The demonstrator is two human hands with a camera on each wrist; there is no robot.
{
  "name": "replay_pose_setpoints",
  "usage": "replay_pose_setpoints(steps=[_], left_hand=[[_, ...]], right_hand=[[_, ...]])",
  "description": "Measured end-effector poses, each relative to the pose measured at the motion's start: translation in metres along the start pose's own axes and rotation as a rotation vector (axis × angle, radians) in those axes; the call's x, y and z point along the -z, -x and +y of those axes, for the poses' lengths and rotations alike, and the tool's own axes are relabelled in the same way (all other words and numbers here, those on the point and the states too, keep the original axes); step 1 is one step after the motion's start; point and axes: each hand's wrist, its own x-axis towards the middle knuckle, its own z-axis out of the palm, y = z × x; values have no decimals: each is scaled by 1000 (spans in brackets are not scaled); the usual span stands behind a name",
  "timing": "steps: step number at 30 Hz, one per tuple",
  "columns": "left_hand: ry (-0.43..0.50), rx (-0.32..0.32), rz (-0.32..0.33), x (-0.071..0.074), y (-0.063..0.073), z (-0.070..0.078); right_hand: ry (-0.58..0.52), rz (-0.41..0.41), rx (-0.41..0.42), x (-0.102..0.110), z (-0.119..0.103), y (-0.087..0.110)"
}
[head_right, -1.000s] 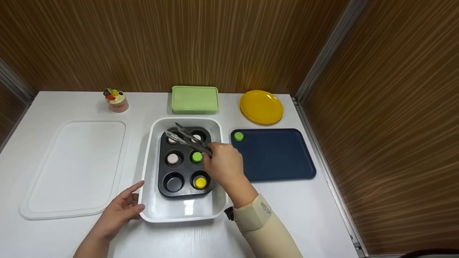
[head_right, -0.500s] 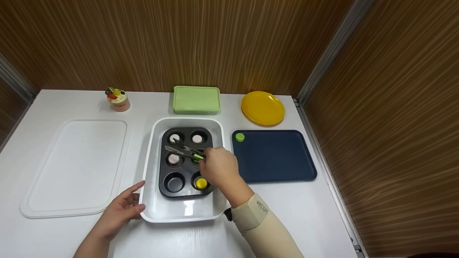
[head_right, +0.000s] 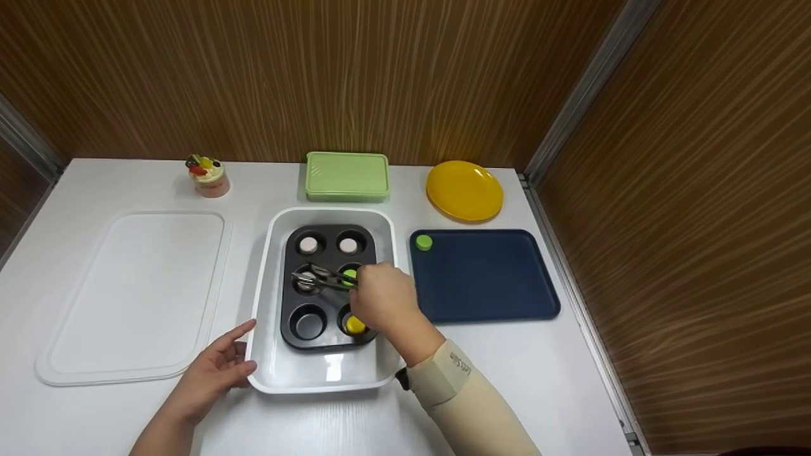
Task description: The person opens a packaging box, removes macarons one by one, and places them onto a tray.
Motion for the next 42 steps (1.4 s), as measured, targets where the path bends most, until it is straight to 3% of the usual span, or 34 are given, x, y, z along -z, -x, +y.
replay_pose_setpoints(steps=[29, 42], left_hand=[[3, -6, -4, 0, 0, 1], [9, -1, -10, 1, 0, 0]], right_hand=[[52, -33, 52, -5, -4, 0], [11, 24, 50, 0, 3, 5]])
